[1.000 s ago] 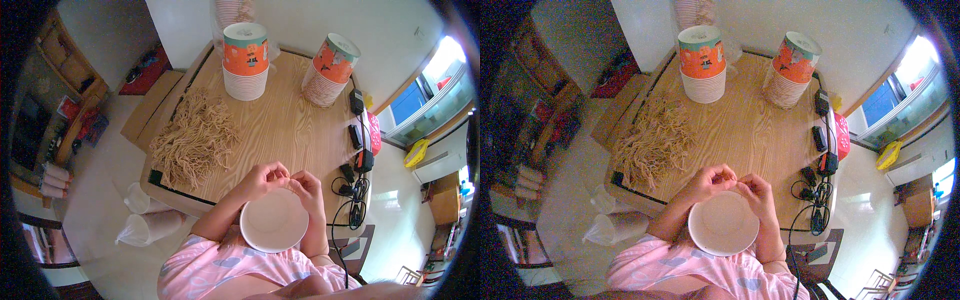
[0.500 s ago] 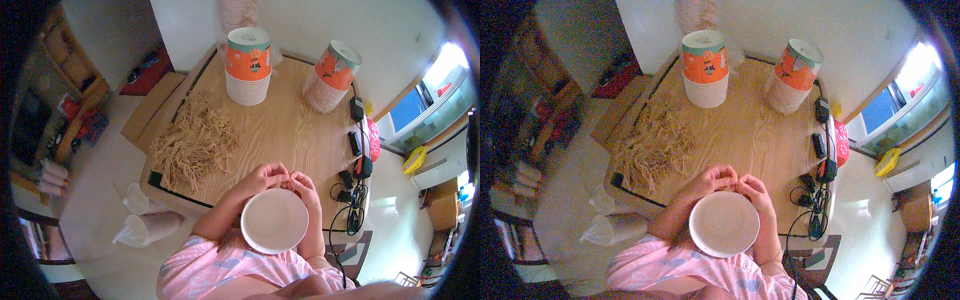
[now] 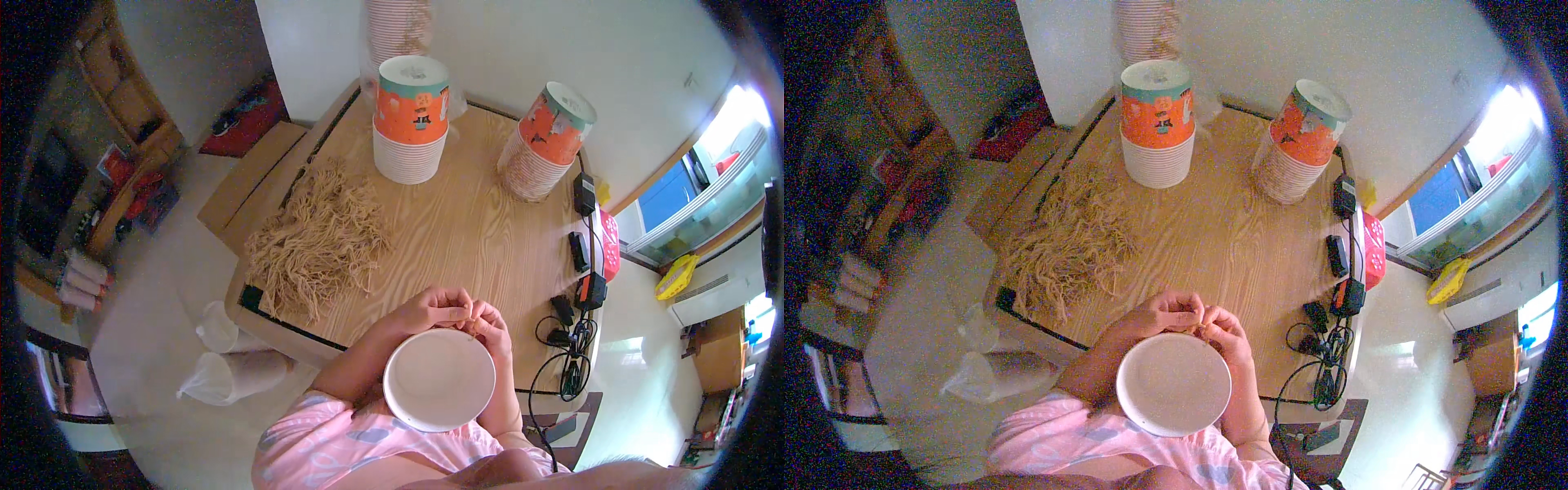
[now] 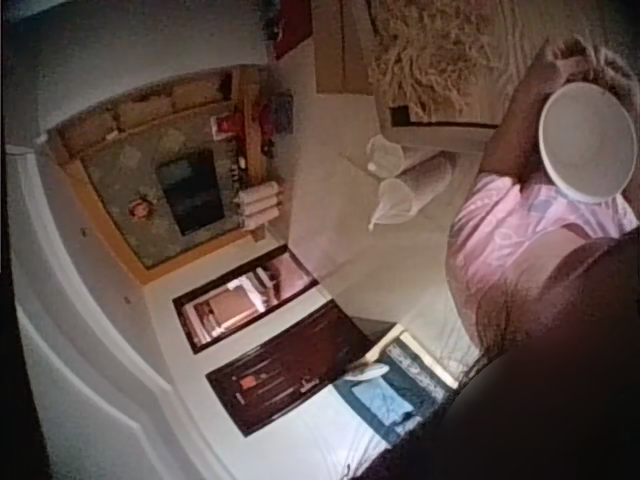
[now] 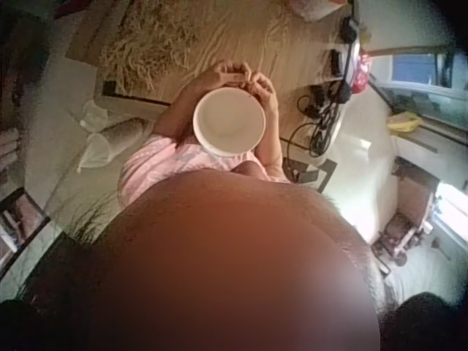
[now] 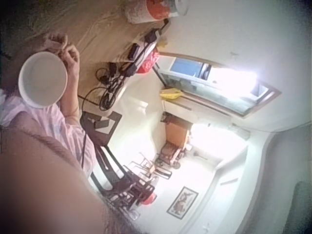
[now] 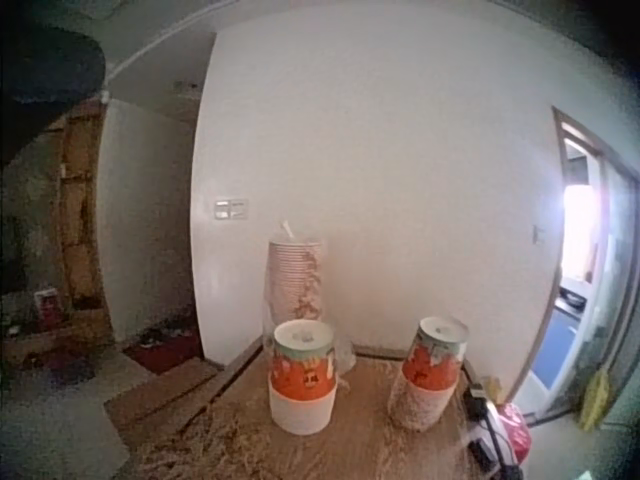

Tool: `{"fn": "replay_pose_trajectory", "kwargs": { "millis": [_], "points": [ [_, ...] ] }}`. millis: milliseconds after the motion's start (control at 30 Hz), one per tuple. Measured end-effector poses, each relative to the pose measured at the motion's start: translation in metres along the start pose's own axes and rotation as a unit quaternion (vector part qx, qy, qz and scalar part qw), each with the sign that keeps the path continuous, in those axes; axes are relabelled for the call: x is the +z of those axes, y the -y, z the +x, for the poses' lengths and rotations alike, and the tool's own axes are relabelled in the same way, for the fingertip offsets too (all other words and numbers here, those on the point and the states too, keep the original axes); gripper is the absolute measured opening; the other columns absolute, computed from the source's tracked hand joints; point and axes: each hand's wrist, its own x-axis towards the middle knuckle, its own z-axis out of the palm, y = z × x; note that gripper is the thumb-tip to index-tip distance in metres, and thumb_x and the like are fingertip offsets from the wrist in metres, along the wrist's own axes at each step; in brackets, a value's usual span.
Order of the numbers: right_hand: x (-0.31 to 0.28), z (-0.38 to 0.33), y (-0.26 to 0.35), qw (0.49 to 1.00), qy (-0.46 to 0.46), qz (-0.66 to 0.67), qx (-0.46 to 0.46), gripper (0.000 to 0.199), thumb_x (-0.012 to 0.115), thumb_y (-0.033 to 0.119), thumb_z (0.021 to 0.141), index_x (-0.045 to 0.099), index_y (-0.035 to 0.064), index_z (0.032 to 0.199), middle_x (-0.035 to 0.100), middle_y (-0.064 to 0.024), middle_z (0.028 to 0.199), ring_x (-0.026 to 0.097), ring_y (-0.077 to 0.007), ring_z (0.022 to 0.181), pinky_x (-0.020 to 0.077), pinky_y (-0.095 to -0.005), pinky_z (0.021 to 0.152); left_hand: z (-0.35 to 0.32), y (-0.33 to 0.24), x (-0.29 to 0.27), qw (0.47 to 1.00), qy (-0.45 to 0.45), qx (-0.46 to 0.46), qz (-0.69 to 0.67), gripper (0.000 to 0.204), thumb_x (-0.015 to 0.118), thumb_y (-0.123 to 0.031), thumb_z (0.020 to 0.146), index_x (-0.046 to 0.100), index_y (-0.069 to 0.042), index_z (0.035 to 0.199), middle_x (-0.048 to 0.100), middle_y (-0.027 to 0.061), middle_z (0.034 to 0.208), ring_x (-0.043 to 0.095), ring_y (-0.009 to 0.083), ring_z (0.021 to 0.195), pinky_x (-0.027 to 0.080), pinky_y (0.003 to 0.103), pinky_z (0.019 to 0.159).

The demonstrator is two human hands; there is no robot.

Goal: Preparing paper cups and wood wool for packaging on a table.

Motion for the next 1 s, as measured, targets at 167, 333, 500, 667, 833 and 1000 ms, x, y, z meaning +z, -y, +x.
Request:
{"fn": "replay_pose_trajectory", "kwargs": {
  "millis": [167, 333, 500, 667, 833, 1000],
  "points": [
    [0.0, 0.001, -0.001, 1.0, 0.02, -0.001, -0.009, 0.01, 0.063, 0.01, 0.08, 0.054, 0.0069, 0.077, 0.059, -0.0028, 0.073, 0.055, -0.0124, 0.064, 0.0429, -0.024, 0.056, -0.001, 0.0, -0.001, 1.0, 0.01, -0.007, -0.005, 0.01, 0.059, -0.016, 0.089, 0.057, -0.007, 0.086, 0.053, -0.0007, 0.074, 0.049, 0.006, 0.067, 0.038, 0.018, 0.059],
    [-0.001, 0.001, 0.003, 1.0, 0.017, -0.012, 0.0, 0.01, 0.062, 0.013, 0.082, 0.055, 0.0067, 0.078, 0.057, -0.0017, 0.074, 0.053, -0.0109, 0.065, 0.042, -0.0229, 0.057, -0.002, -0.003, 0.001, 1.0, -0.001, -0.012, -0.007, 0.01, 0.059, -0.017, 0.089, 0.058, -0.007, 0.088, 0.053, -0.0014, 0.074, 0.049, 0.0057, 0.067, 0.038, 0.018, 0.059],
    [-0.001, 0.004, 0.007, 0.994, -0.026, -0.106, -0.013, 0.01, 0.06, 0.013, 0.086, 0.055, 0.0059, 0.081, 0.055, 0.001, 0.073, 0.049, -0.0083, 0.065, 0.0382, -0.0212, 0.057, -0.001, 0.008, -0.004, 0.999, -0.029, 0.008, -0.016, 0.012, 0.058, -0.019, 0.089, 0.059, -0.007, 0.091, 0.054, -0.0025, 0.074, 0.047, 0.0035, 0.063, 0.036, 0.017, 0.054],
    [-0.001, 0.006, 0.004, 0.986, -0.058, -0.15, -0.046, 0.006, 0.058, 0.01, 0.088, 0.056, 0.0052, 0.083, 0.054, 0.0019, 0.075, 0.047, -0.0071, 0.067, 0.0362, -0.0202, 0.06, 0.001, 0.017, -0.006, 0.995, -0.087, 0.054, 0.02, 0.013, 0.059, -0.02, 0.089, 0.058, -0.008, 0.095, 0.053, -0.0049, 0.072, 0.04, -0.0012, 0.054, 0.027, 0.016, 0.044],
    [0.002, 0.005, 0.006, 0.984, -0.047, -0.164, -0.057, 0.007, 0.058, 0.011, 0.088, 0.055, 0.0045, 0.085, 0.056, -0.0012, 0.077, 0.048, -0.0073, 0.068, 0.0372, -0.0201, 0.061, -0.001, 0.009, -0.001, 0.99, -0.109, 0.043, 0.073, 0.01, 0.061, -0.019, 0.087, 0.059, -0.011, 0.091, 0.055, -0.0065, 0.072, 0.039, -0.0005, 0.054, 0.027, 0.017, 0.045],
    [-0.002, 0.005, 0.005, 0.98, -0.045, -0.185, -0.052, 0.009, 0.058, 0.012, 0.088, 0.055, 0.004, 0.087, 0.058, -0.003, 0.079, 0.047, -0.0073, 0.067, 0.0377, -0.0204, 0.062, -0.001, 0.006, 0.001, 0.987, -0.136, 0.035, 0.084, 0.008, 0.062, -0.019, 0.086, 0.059, -0.012, 0.085, 0.053, -0.0078, 0.068, 0.037, 0.0005, 0.051, 0.026, 0.018, 0.043]
  ]
}}
